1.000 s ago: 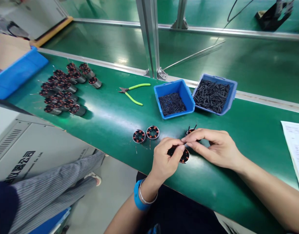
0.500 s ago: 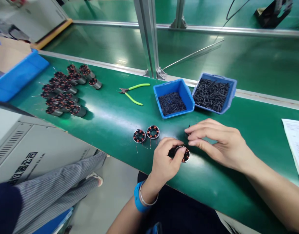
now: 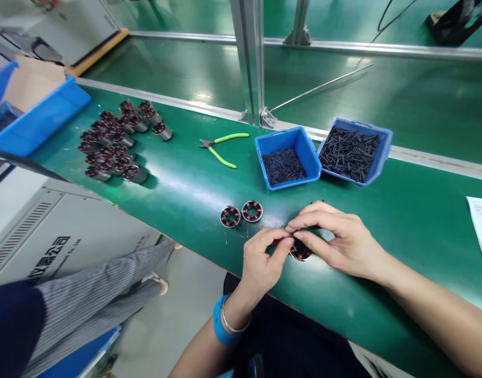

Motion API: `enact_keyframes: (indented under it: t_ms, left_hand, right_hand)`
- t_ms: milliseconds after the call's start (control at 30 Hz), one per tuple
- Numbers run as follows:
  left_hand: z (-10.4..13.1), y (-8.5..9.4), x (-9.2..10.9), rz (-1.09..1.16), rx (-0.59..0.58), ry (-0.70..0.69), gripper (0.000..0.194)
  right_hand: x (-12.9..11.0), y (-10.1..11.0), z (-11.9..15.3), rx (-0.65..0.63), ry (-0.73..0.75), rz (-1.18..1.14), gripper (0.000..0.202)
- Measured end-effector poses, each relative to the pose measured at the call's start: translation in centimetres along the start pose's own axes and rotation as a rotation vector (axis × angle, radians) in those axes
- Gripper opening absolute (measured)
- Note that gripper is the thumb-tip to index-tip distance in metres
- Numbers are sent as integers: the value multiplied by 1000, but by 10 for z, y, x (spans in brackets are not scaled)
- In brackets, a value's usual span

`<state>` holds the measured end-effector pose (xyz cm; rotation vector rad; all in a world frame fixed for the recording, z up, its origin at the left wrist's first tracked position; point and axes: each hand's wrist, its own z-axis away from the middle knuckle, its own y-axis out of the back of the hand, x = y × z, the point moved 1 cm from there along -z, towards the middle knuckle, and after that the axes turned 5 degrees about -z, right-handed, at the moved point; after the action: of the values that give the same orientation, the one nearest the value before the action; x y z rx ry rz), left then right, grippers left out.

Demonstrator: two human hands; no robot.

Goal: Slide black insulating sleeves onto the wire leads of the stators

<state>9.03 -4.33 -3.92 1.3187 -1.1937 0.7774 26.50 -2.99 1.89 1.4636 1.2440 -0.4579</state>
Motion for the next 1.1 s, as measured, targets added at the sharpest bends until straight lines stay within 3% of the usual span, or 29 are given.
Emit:
enact_keyframes:
  t_ms: [233,367,467,567,667,767,833,933,1100]
  left_hand:
    - [0,2,1,-31,-1,-14,8]
    - [3,-1,0,6,-14,49,8]
    - [7,-1,-2,134,-11,98,27]
    - [10,4,-1,153,-78,50,51]
    - [12,9,3,36,-213,1,73]
    - [12,9,4,-90,-268,17,76]
    - [10,3,2,-133,-255,22,71]
    - [7,-12,-1,-166,-197,-6,70]
    - [3,-28,-1,-210,-126,-51,71]
  right_hand:
    - [-2,1,-1,-21,20,15,18]
    - [-2,-2,-1,-69,41,74,21]
    - [-1,-8,-1,-155,24,182,23]
    - [-3,-6,0,-250,8,278,24]
    - [-13,11,3,-177,20,320,25]
    - [-19,30,10,-52,-79,469,23]
    - [-16,33,14,-111,-190,561,28]
    - [-6,22,17,-232,-324,603,43]
    - [5,2,9,-260,-441,727,51]
